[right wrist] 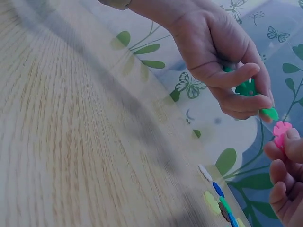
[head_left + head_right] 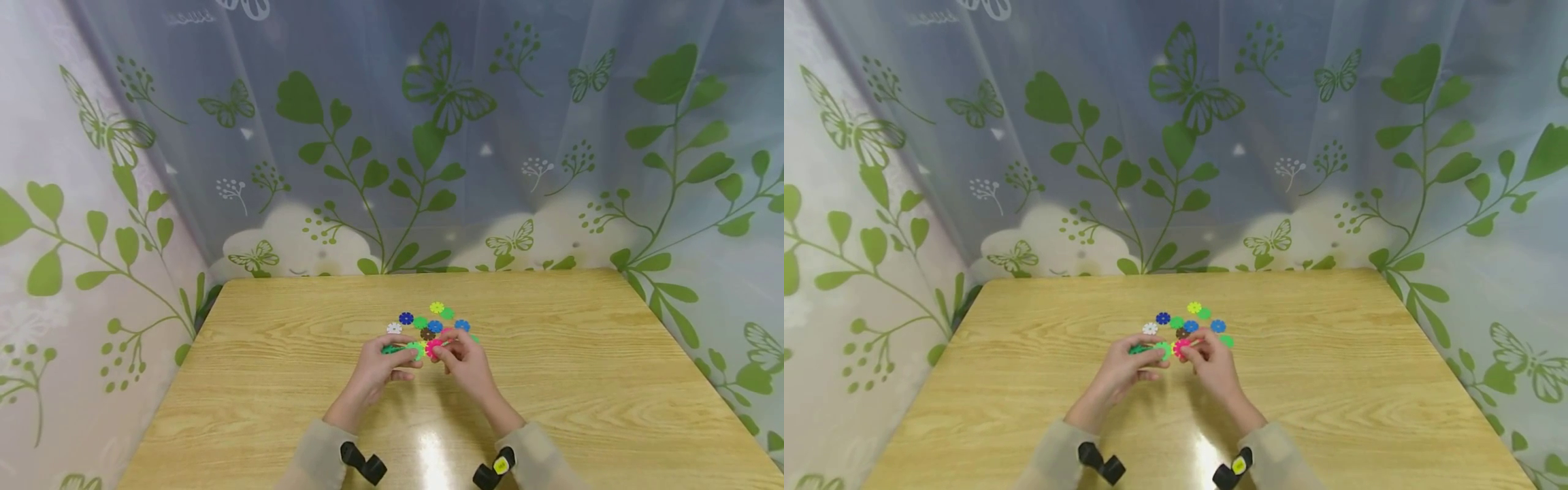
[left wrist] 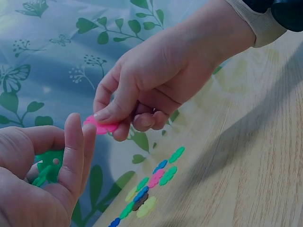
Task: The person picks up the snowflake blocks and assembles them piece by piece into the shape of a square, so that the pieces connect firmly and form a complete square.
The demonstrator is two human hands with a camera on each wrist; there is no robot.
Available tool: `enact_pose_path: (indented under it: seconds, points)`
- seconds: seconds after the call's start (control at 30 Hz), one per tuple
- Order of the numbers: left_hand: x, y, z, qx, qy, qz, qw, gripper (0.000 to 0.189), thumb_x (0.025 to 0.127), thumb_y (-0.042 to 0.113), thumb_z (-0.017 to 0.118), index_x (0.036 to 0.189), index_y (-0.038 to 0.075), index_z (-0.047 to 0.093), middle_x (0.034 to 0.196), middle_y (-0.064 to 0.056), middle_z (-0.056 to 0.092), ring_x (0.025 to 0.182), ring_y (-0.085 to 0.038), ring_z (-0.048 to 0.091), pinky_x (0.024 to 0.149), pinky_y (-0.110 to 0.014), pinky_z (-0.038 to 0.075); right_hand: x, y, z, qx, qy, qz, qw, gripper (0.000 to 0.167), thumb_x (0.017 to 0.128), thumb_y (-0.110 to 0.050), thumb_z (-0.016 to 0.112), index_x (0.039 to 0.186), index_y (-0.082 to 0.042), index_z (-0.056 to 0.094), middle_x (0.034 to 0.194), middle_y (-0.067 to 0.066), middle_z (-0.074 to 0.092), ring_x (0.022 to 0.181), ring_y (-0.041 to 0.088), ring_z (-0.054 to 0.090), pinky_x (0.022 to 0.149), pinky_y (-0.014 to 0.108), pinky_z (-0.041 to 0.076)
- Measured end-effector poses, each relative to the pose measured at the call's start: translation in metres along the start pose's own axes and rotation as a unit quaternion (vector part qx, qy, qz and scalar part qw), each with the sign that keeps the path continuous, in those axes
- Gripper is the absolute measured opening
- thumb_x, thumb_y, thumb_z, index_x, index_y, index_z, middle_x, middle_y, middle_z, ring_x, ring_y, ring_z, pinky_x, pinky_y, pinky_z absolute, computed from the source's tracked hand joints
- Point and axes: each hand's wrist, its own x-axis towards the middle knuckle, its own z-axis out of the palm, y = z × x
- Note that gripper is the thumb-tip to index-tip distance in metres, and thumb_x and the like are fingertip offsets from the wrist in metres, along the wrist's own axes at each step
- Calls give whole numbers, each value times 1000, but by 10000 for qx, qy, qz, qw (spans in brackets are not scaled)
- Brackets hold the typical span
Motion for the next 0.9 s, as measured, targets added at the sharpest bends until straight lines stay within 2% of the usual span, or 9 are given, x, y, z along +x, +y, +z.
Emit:
enact_pose_path:
  seconds: [0.13,0.2,0.37,0.5,0.7,0.9]
  points:
    - [-1,1,1,-53,47,-7,10000,40,83,10,70,118,-6,57,96,-27,64,74,-22,68,59,-29,58,-1,-3,4,139,62,-111,9998,11,87,10,56,97,11,53,76,27,62,52,16,50,45,26,45]
    - [-1,1,2,-77,37,-16,10000,42,84,10,70,120,-7,55,100,-30,62,75,-22,68,61,-30,58,-1,-4,5,184,78,-143,9997,10,87,11,56,96,11,53,77,27,62,53,19,51,46,28,45]
    - [-3,1,4,-131,27,40,9999,41,85,7,68,120,-9,53,98,-26,64,76,-22,68,63,-32,58,-2,-3,11,238,150,-270,9992,7,87,12,56,93,11,52,78,26,62,56,43,45,45,22,43]
    - [-4,1,7,-149,103,101,9998,40,85,6,68,118,-11,53,98,-24,64,74,-21,67,62,-31,58,-4,-3,16,79,348,-501,9981,4,86,13,56,88,10,55,77,24,62,54,40,47,45,18,40]
    - [-2,-2,11,-189,85,197,9996,37,86,5,65,116,-12,52,106,-32,58,73,-20,66,62,-32,58,-6,-1,22,-108,650,-897,9938,6,83,15,59,80,10,58,72,22,58,50,34,47,43,16,38]
    - [-3,-2,12,-231,38,236,9994,35,88,4,63,116,-13,50,104,-26,59,73,-20,65,65,-36,58,-6,4,26,-124,795,-1228,9892,8,80,18,59,77,11,58,67,23,57,48,30,47,42,18,41]
